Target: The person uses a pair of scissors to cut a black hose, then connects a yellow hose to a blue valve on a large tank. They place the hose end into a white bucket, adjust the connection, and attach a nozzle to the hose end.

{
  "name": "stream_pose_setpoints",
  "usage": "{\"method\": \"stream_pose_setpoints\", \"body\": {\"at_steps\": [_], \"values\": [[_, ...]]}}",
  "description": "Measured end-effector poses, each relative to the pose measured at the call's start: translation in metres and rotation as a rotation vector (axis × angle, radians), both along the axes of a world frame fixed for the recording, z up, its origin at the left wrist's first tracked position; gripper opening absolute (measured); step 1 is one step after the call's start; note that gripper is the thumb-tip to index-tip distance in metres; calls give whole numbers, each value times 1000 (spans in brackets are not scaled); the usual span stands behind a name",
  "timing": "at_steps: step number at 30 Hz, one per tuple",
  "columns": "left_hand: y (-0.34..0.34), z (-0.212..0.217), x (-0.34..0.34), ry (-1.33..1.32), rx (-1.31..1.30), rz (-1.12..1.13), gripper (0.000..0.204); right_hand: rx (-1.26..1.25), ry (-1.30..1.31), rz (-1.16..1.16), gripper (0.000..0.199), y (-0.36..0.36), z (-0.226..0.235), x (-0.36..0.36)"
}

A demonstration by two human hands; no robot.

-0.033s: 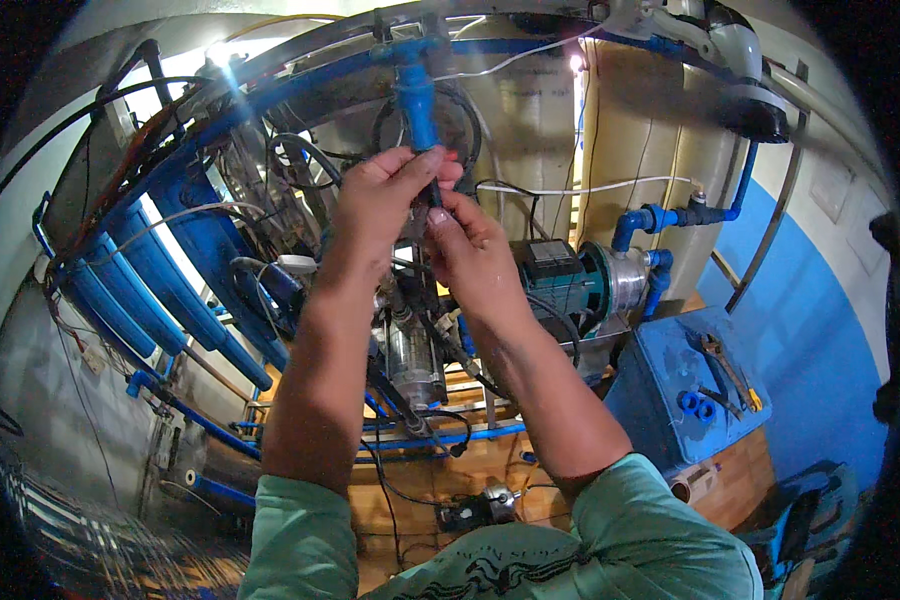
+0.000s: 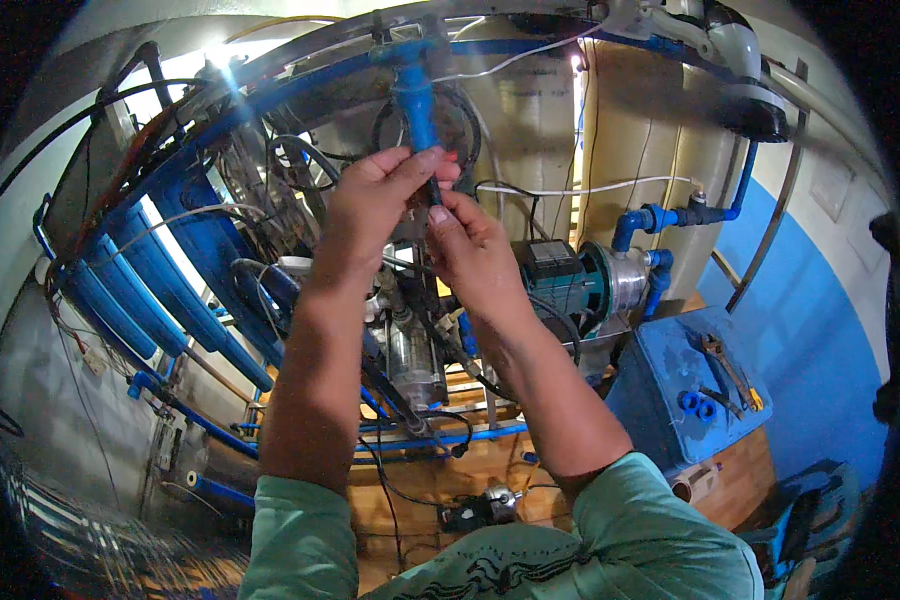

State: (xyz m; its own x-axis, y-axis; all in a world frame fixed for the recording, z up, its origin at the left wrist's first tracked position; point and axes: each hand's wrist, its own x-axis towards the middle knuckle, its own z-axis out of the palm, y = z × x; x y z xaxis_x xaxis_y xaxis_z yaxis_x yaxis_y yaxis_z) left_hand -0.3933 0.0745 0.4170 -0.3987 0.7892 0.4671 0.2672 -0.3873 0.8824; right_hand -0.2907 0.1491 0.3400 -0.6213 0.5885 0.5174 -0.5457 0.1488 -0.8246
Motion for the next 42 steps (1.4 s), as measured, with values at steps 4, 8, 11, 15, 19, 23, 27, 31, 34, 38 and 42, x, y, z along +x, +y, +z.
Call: {"method": "stream_pose_setpoints", "body": {"at_steps": [4, 8, 11, 15, 19, 23, 27, 31, 34, 38, 42], "values": [[10, 38, 7, 330, 137, 481, 38, 137, 3, -141, 36, 20, -2, -2], [42, 66, -19, 422, 356, 210, 40, 178, 38, -150, 40, 17, 2, -7], [55, 69, -23, 435, 229, 216, 34, 132, 35, -112, 41, 18, 1, -11], [66, 60, -13, 284, 285, 278, 27, -36, 69, 20, 41, 7, -4, -22], [67, 56, -8, 285, 305, 305, 26, -69, 48, 27, 38, 8, 0, -18], [62, 57, -14, 255, 334, 250, 25, 76, -15, -80, 27, 17, 20, 10], [62, 56, -10, 238, 334, 252, 24, 130, -56, 30, 26, 26, 24, 13], [64, 56, -10, 219, 352, 265, 24, -67, 7, 93, 27, 8, 20, 3], [72, 53, -10, 216, 358, 245, 25, -176, 69, 56, 28, -14, 18, -10], [70, 53, -16, 274, 359, 253, 25, -122, 57, 62, 25, -6, 17, -8], [68, 54, -16, 278, 382, 261, 30, 1, 12, 62, 22, 6, 26, 4]]}}
